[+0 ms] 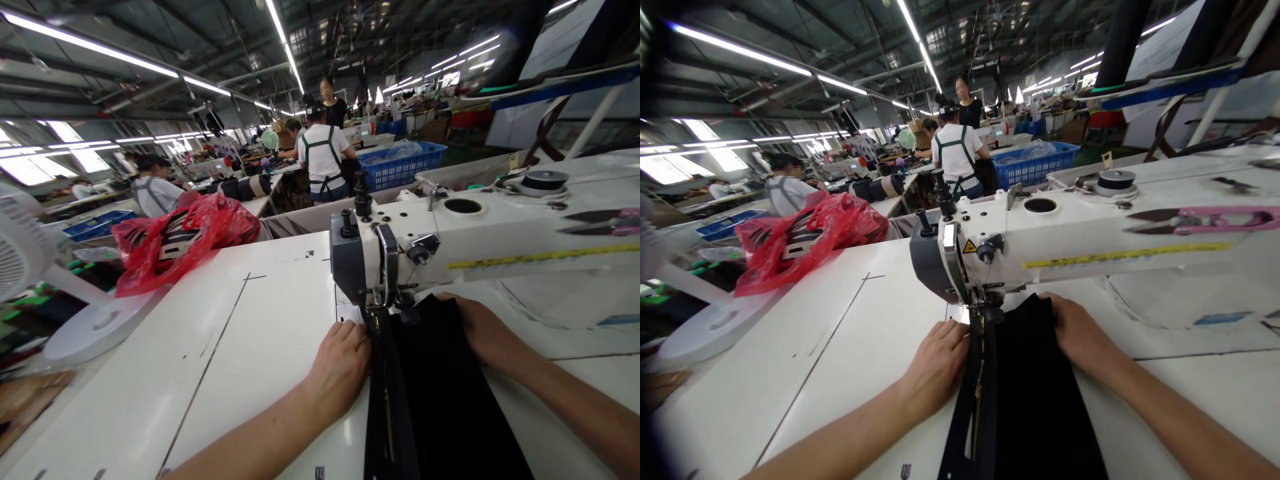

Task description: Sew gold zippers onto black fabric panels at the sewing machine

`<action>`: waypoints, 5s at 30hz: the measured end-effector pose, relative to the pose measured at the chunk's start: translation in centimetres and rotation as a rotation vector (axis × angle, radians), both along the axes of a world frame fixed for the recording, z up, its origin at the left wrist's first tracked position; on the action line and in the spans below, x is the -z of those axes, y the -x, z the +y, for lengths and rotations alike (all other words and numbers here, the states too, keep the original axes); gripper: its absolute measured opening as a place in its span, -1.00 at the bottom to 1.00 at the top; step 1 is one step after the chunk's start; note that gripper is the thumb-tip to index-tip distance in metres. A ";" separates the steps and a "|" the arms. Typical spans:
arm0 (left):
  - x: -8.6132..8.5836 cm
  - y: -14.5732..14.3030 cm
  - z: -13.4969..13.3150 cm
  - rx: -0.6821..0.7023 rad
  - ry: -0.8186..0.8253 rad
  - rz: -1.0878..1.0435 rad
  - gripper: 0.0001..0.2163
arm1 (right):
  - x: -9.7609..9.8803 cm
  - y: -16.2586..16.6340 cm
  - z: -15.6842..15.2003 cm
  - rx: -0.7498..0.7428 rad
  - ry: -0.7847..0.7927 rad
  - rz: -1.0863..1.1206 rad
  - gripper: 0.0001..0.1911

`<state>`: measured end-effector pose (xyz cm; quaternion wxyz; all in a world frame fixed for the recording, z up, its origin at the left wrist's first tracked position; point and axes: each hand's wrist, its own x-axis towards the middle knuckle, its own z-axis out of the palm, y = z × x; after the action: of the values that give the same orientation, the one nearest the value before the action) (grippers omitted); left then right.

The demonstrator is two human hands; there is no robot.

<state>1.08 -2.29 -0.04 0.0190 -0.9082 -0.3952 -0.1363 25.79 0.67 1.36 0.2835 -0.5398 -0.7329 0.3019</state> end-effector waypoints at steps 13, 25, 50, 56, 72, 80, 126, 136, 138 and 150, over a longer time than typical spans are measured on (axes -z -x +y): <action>0.0 0.3 0.2 0.075 -0.030 -0.072 -0.85 | 1.3 -0.4 0.9 0.157 -0.116 -0.136 -0.76; -0.1 0.2 0.0 0.009 0.016 -0.061 -0.91 | -1.3 -0.3 -1.0 0.217 -0.211 -0.237 -0.67; 1.8 0.5 0.1 0.125 -0.166 -0.298 -0.81 | 3.8 5.3 -3.5 -0.245 -0.752 -0.505 -0.62; 1.7 0.7 0.7 0.224 -0.186 -0.269 -0.82 | 3.4 5.3 -3.5 -0.255 -0.738 -0.507 -0.62; 1.5 0.7 1.4 0.203 -0.142 -0.261 -0.83 | 3.7 5.2 -2.7 -0.262 -0.743 -0.506 -0.61; 1.5 1.0 1.8 0.158 -0.034 -0.249 -0.78 | 3.1 4.9 -2.2 -0.258 -0.619 -0.403 -0.66; -5.7 0.0 -2.7 -0.118 0.274 -0.483 -0.93 | -7.8 5.7 -5.0 -0.315 -0.014 -0.208 -0.89; -0.9 2.0 -6.9 0.271 0.263 -0.417 -0.70 | 1.6 6.9 -10.3 -0.244 -0.706 -0.215 -0.74; -1.0 2.4 -7.1 0.283 0.268 -0.402 -0.68 | 3.8 7.0 -11.1 -0.182 -0.883 -0.196 -0.68; 0.6 0.0 -3.9 0.056 0.066 -0.128 -0.64 | 4.2 6.8 -11.5 -0.139 -0.930 -0.257 -0.61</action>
<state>1.05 -6.23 -0.64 -0.0401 -0.9084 -0.3746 -0.1815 18.95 -10.86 -2.86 0.3810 -0.3384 -0.8535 -0.1086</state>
